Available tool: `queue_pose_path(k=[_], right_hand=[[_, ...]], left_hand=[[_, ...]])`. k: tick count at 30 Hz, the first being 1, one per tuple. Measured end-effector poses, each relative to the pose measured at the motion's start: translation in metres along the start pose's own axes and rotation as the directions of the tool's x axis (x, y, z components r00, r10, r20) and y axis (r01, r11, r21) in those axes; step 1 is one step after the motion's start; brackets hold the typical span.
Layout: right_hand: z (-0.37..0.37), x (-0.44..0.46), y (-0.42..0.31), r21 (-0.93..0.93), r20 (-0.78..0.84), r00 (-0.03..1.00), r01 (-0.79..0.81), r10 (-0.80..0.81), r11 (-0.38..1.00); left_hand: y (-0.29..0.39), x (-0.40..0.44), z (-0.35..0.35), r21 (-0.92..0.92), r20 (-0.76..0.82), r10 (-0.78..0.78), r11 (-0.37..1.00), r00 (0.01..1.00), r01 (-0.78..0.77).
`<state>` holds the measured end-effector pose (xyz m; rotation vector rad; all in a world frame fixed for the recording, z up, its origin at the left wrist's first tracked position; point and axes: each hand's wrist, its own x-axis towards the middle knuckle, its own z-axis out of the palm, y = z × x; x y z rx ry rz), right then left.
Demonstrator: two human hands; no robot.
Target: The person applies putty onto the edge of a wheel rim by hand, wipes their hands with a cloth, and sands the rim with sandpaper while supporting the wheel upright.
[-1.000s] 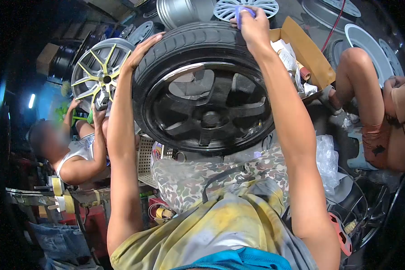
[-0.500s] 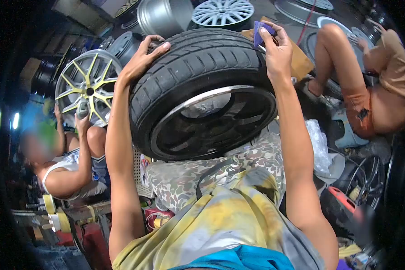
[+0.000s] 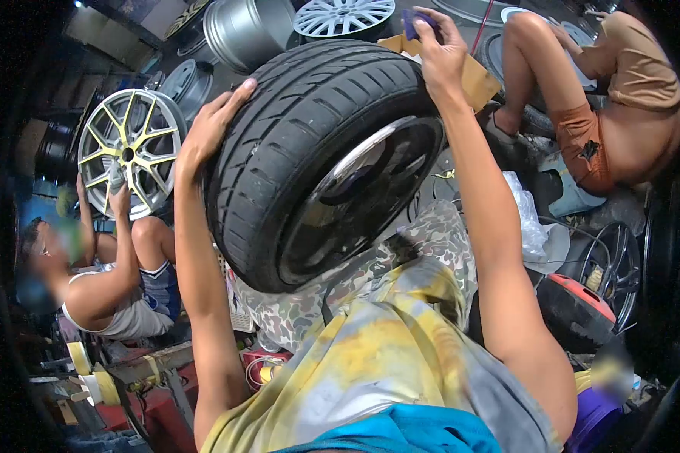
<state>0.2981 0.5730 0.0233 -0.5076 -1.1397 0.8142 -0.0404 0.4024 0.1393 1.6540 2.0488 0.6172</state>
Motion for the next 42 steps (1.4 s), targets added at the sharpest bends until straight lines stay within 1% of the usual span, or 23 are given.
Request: queue_pose_path(k=[2, 3, 6, 8, 9, 10, 11, 12, 13, 14, 16, 18, 20, 22, 24, 26, 27, 28, 34, 36, 37, 40, 42], right_hand=[[0.000, 0.015, 0.025, 0.007, -0.017, 1.000, 0.017, -0.017, 1.000], [-0.001, 0.018, 0.034, 0.000, -0.023, 0.999, 0.022, -0.022, 1.000], [-0.013, 0.018, 0.035, -0.021, -0.050, 0.999, -0.013, 0.012, 1.000], [-0.023, 0.010, 0.008, 0.052, -0.149, 0.988, -0.030, 0.037, 0.998], [-0.024, -0.006, -0.035, -0.041, -0.172, 0.984, -0.064, 0.056, 0.997], [-0.035, -0.020, -0.064, -0.262, -0.228, 0.973, -0.082, 0.020, 0.962], [-0.059, -0.034, -0.071, -0.312, -0.195, 0.980, -0.017, -0.046, 0.950], [-0.088, -0.052, -0.079, -0.418, -0.144, 0.990, -0.056, -0.005, 0.907], [-0.087, -0.080, -0.107, -0.284, -0.209, 0.963, -0.226, 0.169, 0.932], [-0.092, -0.101, -0.114, -0.316, -0.205, 0.974, -0.163, 0.100, 0.935], [-0.096, -0.138, -0.127, -0.323, -0.238, 0.963, -0.201, 0.127, 0.925], [-0.104, -0.164, -0.135, -0.482, -0.097, 0.944, -0.322, 0.316, 0.815], [-0.079, -0.172, -0.148, -0.439, -0.082, 0.938, -0.338, 0.337, 0.833], [-0.069, -0.174, -0.155, -0.400, -0.065, 0.932, -0.352, 0.357, 0.846], [-0.066, -0.172, -0.159, -0.562, 0.100, 0.957, -0.172, 0.273, 0.809], [-0.057, -0.165, -0.167, -0.589, 0.153, 0.957, -0.111, 0.245, 0.800], [-0.051, -0.161, -0.170, -0.619, 0.285, 0.955, 0.114, 0.087, 0.777], [-0.045, -0.157, -0.173, -0.614, 0.419, 0.906, 0.334, -0.063, 0.716], [-0.006, -0.163, -0.186, -0.606, 0.498, 0.867, 0.362, -0.018, 0.708], [0.000, -0.159, -0.181, -0.617, 0.545, 0.838, 0.415, -0.016, 0.669], [0.002, -0.158, -0.181, -0.648, 0.553, 0.833, 0.405, 0.032, 0.645], [0.008, -0.176, -0.185, -0.633, 0.599, 0.801, 0.462, 0.015, 0.621], [0.010, -0.187, -0.190, -0.605, 0.627, 0.778, 0.466, 0.025, 0.646]], left_hand=[[0.002, -0.005, 0.003, 0.064, -0.067, -0.066, 0.995, 0.996, 0.071], [0.000, -0.005, 0.006, 0.064, -0.062, -0.057, 0.996, 0.996, 0.061], [-0.005, -0.005, 0.017, -0.051, -0.052, 0.014, 0.999, 0.999, -0.017], [0.006, -0.014, 0.016, -0.095, -0.019, -0.046, 0.994, 0.999, 0.044], [0.008, -0.014, 0.018, -0.067, -0.022, -0.051, 0.996, 0.998, 0.049], [0.015, -0.018, 0.017, -0.076, -0.022, -0.039, 0.996, 0.999, 0.037], [0.024, -0.023, 0.016, -0.033, -0.030, -0.081, 0.996, 0.996, 0.080], [0.031, -0.023, 0.017, 0.013, -0.037, -0.119, 0.993, 0.992, 0.119], [0.011, -0.010, 0.021, -0.006, -0.035, -0.020, 1.000, 0.999, 0.019], [0.014, -0.009, 0.024, -0.008, -0.027, -0.009, 1.000, 1.000, 0.009], [0.015, -0.018, 0.024, -0.059, -0.044, -0.007, 0.998, 0.999, 0.004], [0.013, -0.021, 0.023, -0.017, -0.048, 0.004, 1.000, 0.999, -0.005], [0.015, -0.026, 0.024, -0.046, -0.056, -0.047, 0.998, 0.997, 0.044], [0.018, -0.032, 0.023, -0.050, -0.064, -0.037, 0.998, 0.997, 0.034], [0.015, -0.035, 0.024, -0.055, -0.076, -0.023, 0.998, 0.997, 0.019], [0.011, -0.035, 0.024, -0.051, -0.070, 0.006, 0.999, 0.998, -0.009], [0.011, -0.036, 0.024, -0.055, -0.071, 0.000, 0.998, 0.997, -0.004], [0.013, -0.037, 0.024, -0.050, -0.075, -0.011, 0.999, 0.997, 0.007], [0.019, -0.038, 0.024, -0.013, -0.100, -0.052, 0.999, 0.994, 0.051], [0.018, -0.036, 0.024, -0.008, -0.106, -0.064, 0.998, 0.992, 0.063], [0.016, -0.034, 0.024, -0.011, -0.098, -0.055, 0.998, 0.994, 0.054], [0.014, -0.034, 0.023, -0.001, -0.097, -0.055, 0.998, 0.994, 0.055], [0.014, -0.035, 0.023, 0.016, -0.097, -0.061, 0.998, 0.993, 0.063]])
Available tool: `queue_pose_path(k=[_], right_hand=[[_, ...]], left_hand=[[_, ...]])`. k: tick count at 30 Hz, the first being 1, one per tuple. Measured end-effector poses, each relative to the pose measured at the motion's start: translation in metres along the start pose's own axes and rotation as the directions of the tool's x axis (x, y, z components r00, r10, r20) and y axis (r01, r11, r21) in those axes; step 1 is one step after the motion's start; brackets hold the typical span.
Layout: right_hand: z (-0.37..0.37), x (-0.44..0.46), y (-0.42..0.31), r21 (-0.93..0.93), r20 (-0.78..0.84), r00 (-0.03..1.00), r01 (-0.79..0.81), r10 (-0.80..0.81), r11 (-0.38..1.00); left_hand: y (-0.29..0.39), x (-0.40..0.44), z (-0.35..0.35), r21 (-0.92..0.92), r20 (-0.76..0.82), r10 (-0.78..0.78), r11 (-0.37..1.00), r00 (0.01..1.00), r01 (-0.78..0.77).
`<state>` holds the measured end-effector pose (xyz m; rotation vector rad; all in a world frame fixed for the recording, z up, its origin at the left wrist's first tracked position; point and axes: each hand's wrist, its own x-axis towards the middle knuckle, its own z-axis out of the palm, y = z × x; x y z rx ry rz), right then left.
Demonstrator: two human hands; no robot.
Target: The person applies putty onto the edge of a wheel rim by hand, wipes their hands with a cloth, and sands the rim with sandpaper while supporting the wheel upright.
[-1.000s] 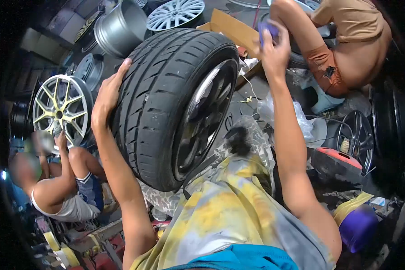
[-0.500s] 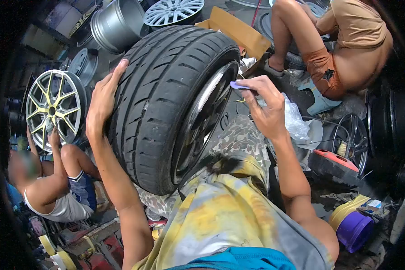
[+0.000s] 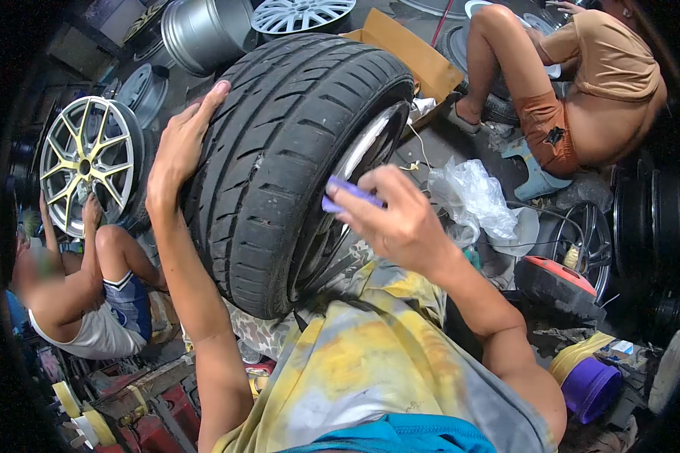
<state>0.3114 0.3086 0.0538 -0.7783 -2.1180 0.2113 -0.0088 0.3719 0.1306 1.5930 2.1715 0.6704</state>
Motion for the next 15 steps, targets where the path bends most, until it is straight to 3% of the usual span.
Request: queue_pose_path(k=[2, 3, 4, 6, 8, 13, 15], right_hand=[[0.002, -0.005, 0.002, -0.033, -0.042, 0.997, 0.059, -0.060, 0.998], [-0.003, 0.000, 0.006, -0.094, -0.047, 0.998, -0.055, 0.051, 0.994], [0.000, 0.004, 0.018, -0.101, -0.091, 0.995, -0.052, 0.043, 0.994], [-0.001, 0.002, -0.007, -0.101, -0.031, 0.997, -0.068, 0.066, 0.993], [0.001, -0.008, -0.027, 0.010, -0.002, 1.000, -0.012, 0.013, 1.000], [0.004, 0.006, -0.008, -0.160, -0.100, 0.991, -0.101, 0.085, 0.982], [0.007, -0.010, -0.025, -0.052, -0.084, 0.993, -0.092, 0.088, 0.994]], left_hand=[[-0.002, -0.001, 0.000, -0.020, -0.002, 0.062, 0.998, 0.998, -0.062], [0.000, -0.003, 0.001, -0.020, 0.006, 0.059, 0.998, 0.998, -0.059], [0.003, -0.005, 0.000, -0.041, 0.000, 0.074, 0.996, 0.997, -0.074], [0.007, -0.006, 0.000, -0.062, -0.014, 0.089, 0.994, 0.996, -0.090], [0.007, -0.005, -0.001, -0.009, -0.003, 0.000, 1.000, 1.000, 0.000], [0.002, -0.001, 0.002, -0.032, 0.010, 0.033, 0.999, 0.999, -0.033], [0.001, 0.001, 0.004, -0.030, -0.004, 0.028, 0.999, 1.000, -0.028]])
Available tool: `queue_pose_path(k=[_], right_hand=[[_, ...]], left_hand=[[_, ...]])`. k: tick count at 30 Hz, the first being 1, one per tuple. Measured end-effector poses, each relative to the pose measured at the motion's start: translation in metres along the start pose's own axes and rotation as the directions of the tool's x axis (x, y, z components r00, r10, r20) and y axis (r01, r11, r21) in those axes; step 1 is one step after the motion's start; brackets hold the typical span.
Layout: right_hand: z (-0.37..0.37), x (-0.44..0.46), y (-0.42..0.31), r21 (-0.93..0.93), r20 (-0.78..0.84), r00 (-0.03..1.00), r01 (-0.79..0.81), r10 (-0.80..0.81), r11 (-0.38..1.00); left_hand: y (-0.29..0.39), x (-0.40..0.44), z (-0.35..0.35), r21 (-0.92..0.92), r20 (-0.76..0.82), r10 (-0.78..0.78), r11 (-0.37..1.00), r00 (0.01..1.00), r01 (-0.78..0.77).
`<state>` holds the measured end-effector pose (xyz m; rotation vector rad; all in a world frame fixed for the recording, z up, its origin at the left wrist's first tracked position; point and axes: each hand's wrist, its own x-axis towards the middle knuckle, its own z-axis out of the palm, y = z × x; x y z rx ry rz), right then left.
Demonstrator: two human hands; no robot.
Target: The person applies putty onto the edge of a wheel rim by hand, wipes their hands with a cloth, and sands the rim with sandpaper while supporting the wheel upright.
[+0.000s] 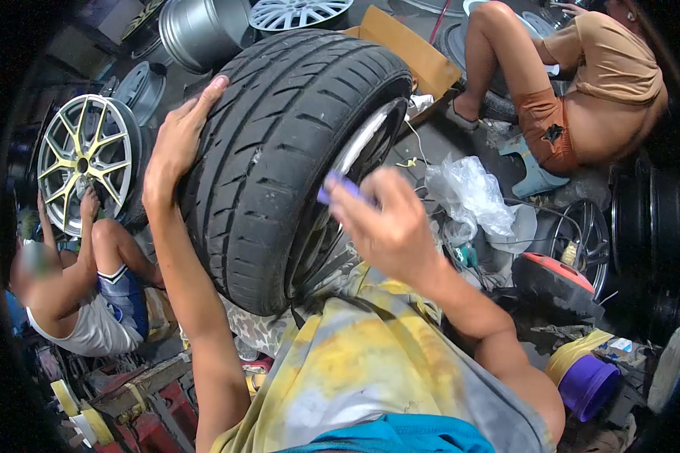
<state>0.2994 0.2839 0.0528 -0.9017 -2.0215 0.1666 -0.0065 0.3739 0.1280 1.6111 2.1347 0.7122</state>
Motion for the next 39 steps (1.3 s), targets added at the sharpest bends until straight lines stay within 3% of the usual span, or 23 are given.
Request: queue_pose_path(k=[2, 6, 7, 9, 12, 16, 19, 20, 23, 25, 26, 27, 32, 35, 36, 37, 39], right_hand=[[-0.003, -0.001, 0.003, -0.011, -0.005, 0.999, 0.040, -0.040, 0.999], [-0.002, 0.012, 0.012, -0.085, -0.025, 0.999, -0.031, 0.029, 0.996], [0.001, 0.004, 0.006, 0.006, -0.012, 1.000, 0.001, -0.001, 1.000], [-0.005, 0.005, 0.004, -0.012, 0.012, 0.996, 0.091, -0.091, 0.996], [-0.005, 0.020, 0.038, -0.145, -0.068, 0.998, -0.005, -0.005, 0.989], [-0.003, 0.011, 0.017, -0.012, -0.028, 0.994, 0.109, -0.109, 0.994], [-0.007, 0.020, 0.051, -0.117, -0.053, 0.998, -0.041, 0.035, 0.992], [-0.006, 0.021, 0.052, -0.061, -0.039, 0.993, -0.117, 0.115, 0.991], [-0.002, 0.005, 0.014, 0.054, -0.036, 0.999, 0.043, -0.041, 0.998], [-0.006, 0.008, 0.023, 0.002, -0.014, 0.996, 0.084, -0.084, 0.996], [-0.004, 0.014, 0.040, -0.038, -0.051, 0.999, -0.013, 0.012, 0.999], [-0.002, 0.015, 0.050, -0.075, -0.093, 0.991, -0.107, 0.100, 0.991], [0.001, 0.002, 0.024, -0.050, -0.058, 0.990, 0.123, -0.126, 0.991], [-0.001, 0.020, 0.064, -0.126, -0.142, 0.990, -0.041, 0.023, 0.991], [0.000, 0.016, 0.055, -0.116, -0.113, 0.993, -0.039, 0.026, 0.992], [0.001, 0.012, 0.041, -0.082, -0.108, 0.991, 0.065, -0.074, 0.995], [-0.005, 0.009, 0.024, -0.082, -0.032, 0.992, 0.120, -0.123, 0.989]], left_hand=[[-0.002, 0.000, -0.003, 0.005, 0.008, 0.023, 1.000, 1.000, -0.023], [0.003, -0.004, -0.001, 0.004, 0.020, 0.007, 1.000, 1.000, -0.007], [0.002, -0.001, -0.003, 0.024, 0.033, 0.038, 0.999, 0.999, -0.038], [0.004, -0.004, -0.002, 0.014, 0.002, 0.081, 0.997, 0.997, -0.082], [0.003, -0.003, -0.002, -0.058, 0.029, -0.020, 0.998, 0.999, 0.021], [-0.003, 0.003, -0.002, -0.030, 0.040, -0.008, 1.000, 0.999, 0.009], [-0.002, -0.002, -0.001, -0.064, 0.013, 0.056, 0.996, 0.998, -0.055], [-0.002, -0.002, -0.002, -0.042, 0.028, 0.054, 0.998, 0.998, -0.053], [-0.002, 0.001, -0.004, -0.036, 0.038, -0.001, 0.999, 0.999, 0.002], [-0.003, -0.001, -0.004, -0.035, 0.020, 0.048, 0.998, 0.999, -0.048], [-0.007, 0.001, -0.001, -0.093, 0.003, 0.144, 0.985, 0.990, -0.144], [0.004, -0.004, -0.002, -0.140, 0.060, -0.038, 0.989, 0.997, 0.046], [-0.005, 0.003, -0.003, -0.047, 0.038, -0.032, 0.998, 0.999, 0.034], [0.000, -0.001, -0.002, -0.144, 0.053, 0.004, 0.990, 0.999, 0.004], [-0.004, 0.003, -0.001, -0.122, 0.034, 0.060, 0.991, 0.998, -0.055], [-0.008, 0.007, -0.002, -0.072, 0.048, 0.030, 0.997, 0.998, -0.027], [-0.010, 0.005, -0.003, -0.033, 0.046, -0.017, 0.999, 0.999, 0.019]])
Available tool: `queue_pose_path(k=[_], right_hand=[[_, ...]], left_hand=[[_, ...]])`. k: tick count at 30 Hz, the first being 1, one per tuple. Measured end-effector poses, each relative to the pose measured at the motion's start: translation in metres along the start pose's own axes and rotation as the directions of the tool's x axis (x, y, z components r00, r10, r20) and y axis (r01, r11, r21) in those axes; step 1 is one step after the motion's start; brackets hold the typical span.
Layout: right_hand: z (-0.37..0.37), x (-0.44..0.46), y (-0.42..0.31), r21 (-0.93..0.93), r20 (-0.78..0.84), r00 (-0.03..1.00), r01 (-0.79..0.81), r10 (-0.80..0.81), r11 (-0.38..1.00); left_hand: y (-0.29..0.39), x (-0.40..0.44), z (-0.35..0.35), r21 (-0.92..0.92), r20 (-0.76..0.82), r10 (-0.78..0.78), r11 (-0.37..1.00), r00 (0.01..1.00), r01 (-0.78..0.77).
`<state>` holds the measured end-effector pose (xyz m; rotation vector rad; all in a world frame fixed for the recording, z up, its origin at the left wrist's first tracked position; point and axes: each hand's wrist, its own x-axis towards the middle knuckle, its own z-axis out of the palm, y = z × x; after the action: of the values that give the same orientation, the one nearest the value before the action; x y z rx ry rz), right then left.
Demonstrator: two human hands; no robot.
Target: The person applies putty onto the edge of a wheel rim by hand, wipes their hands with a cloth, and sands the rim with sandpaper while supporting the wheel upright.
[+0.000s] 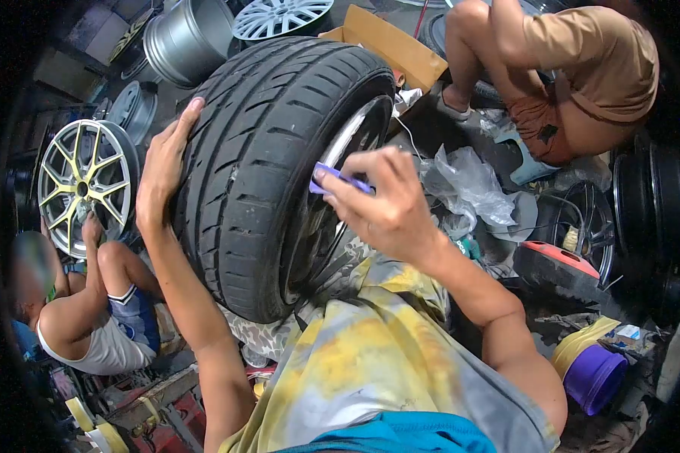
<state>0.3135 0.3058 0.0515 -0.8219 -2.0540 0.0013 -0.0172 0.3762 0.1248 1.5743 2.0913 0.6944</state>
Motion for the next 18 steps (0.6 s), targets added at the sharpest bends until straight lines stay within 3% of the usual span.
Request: queue_pose_path(k=[3, 7, 11, 15, 18], right_hand=[[0.000, 0.015, 0.046, -0.149, -0.043, 0.993, -0.117, 0.111, 0.982], [-0.001, 0.010, 0.011, 0.018, 0.001, 1.000, 0.027, -0.027, 0.999], [-0.003, 0.025, 0.062, -0.138, -0.043, 0.999, -0.003, -0.002, 0.990], [-0.009, 0.023, 0.024, 0.054, 0.079, 0.996, 0.047, -0.051, 0.997], [-0.011, 0.034, 0.065, -0.045, 0.079, 0.997, 0.028, -0.024, 0.999]], left_hand=[[0.011, -0.008, 0.002, -0.091, -0.032, 0.048, 0.995, 0.998, -0.050], [0.003, -0.002, 0.000, -0.008, -0.005, -0.010, 1.000, 1.000, 0.010], [0.013, -0.012, 0.002, -0.098, -0.023, 0.016, 0.995, 1.000, -0.018], [0.009, -0.009, 0.000, 0.002, -0.018, -0.004, 1.000, 1.000, 0.004], [0.013, -0.016, 0.000, -0.045, -0.024, 0.020, 0.999, 1.000, -0.021]])
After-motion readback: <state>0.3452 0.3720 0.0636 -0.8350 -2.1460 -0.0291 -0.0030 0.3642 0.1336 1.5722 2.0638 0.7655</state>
